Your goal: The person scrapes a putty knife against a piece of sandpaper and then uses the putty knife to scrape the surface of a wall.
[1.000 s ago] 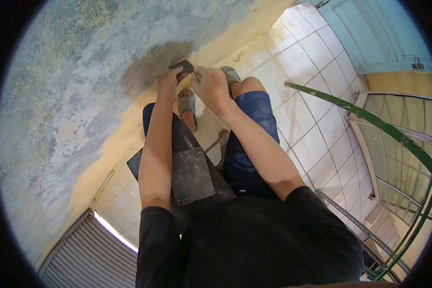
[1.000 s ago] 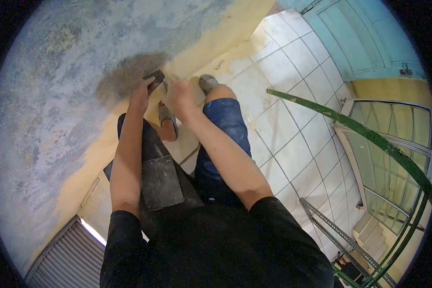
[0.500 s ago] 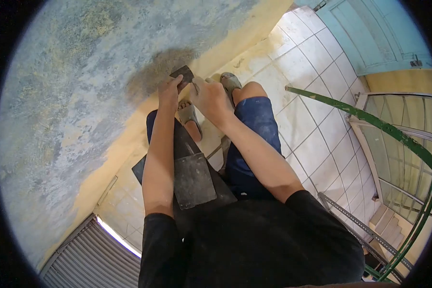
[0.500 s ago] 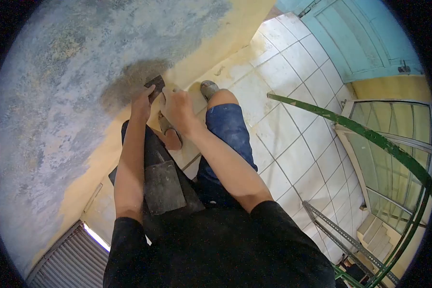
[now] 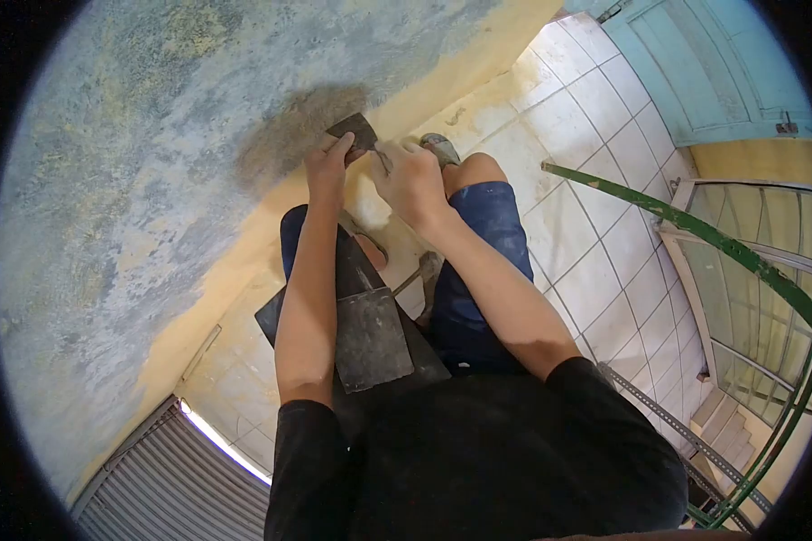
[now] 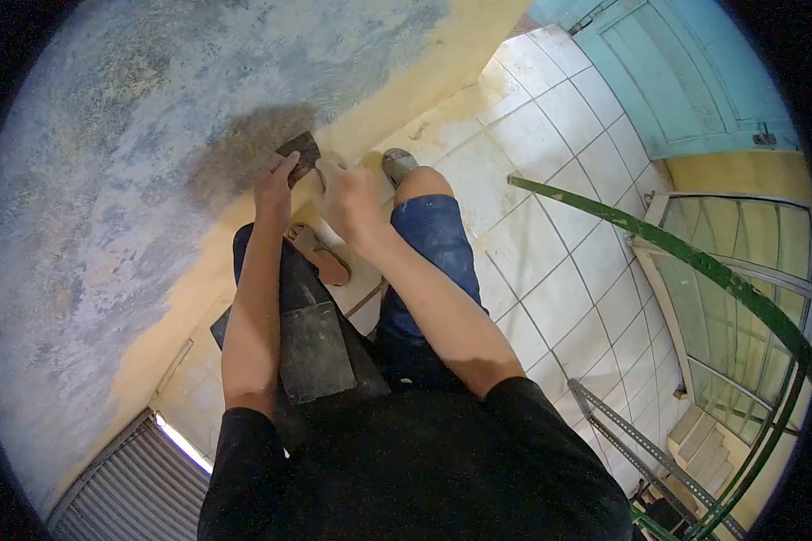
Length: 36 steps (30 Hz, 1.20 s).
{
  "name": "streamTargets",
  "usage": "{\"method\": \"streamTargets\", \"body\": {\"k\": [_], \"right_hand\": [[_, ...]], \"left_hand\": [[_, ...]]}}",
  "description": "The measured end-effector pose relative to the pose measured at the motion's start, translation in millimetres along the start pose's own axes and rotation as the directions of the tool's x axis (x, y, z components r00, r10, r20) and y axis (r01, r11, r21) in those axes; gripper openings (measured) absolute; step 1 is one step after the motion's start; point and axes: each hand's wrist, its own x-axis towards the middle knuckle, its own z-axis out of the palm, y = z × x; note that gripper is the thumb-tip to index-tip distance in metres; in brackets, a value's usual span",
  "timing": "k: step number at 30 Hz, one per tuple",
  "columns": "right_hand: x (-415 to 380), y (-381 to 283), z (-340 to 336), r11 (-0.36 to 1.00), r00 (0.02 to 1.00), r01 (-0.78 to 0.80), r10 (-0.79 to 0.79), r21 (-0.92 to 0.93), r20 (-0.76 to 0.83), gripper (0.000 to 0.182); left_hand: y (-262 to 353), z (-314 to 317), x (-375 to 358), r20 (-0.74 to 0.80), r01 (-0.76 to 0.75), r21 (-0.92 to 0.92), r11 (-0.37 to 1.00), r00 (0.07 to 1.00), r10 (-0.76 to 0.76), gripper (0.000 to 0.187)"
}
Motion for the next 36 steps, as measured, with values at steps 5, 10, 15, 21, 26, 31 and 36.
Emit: {"method": "streamTargets", "body": {"k": [5,10,15,21,26,31,36], "right_hand": [[0,5,-3,0.993,0.991,-0.110,0.113,-0.041,0.068,0.014],[4,5,3,0.996,0.999,-0.032,0.035,-0.088,0.037,0.015],[11,9,19,0.993,0.996,-0.042,0.051,-0.108,0.077,0.017],[2,-8,9,0.985,0.999,-0.017,0.011,-0.174,-0.035,0.015],[2,6,6,1.000,1.000,-0.024,0.024,-0.011,0.001,0.013],[-5,-1,9,0.988,0.999,-0.039,0.043,-0.149,0.024,0.014],[4,-1,4,0.996,0.999,-0.004,0.009,-0.087,0.052,0.015]], "left_hand": [[6,6,3,0.025,0.012,-0.163,0.987,1.000,-0.008,0.017],[-4,1,11,0.006,0.013,-0.140,0.990,1.000,-0.012,0.017],[-12,3,14,-0.008,0.039,-0.184,0.982,0.999,-0.041,0.012],[13,4,8,-0.003,0.040,-0.097,0.994,0.999,-0.041,0.012],[-1,3,5,0.012,0.012,-0.077,0.997,1.000,-0.011,0.019],[3,1,3,-0.009,-0.020,-0.086,0.996,1.000,0.020,0.021],[2,-2,3,-0.018,0.020,-0.031,0.999,1.000,-0.021,0.014]]}}
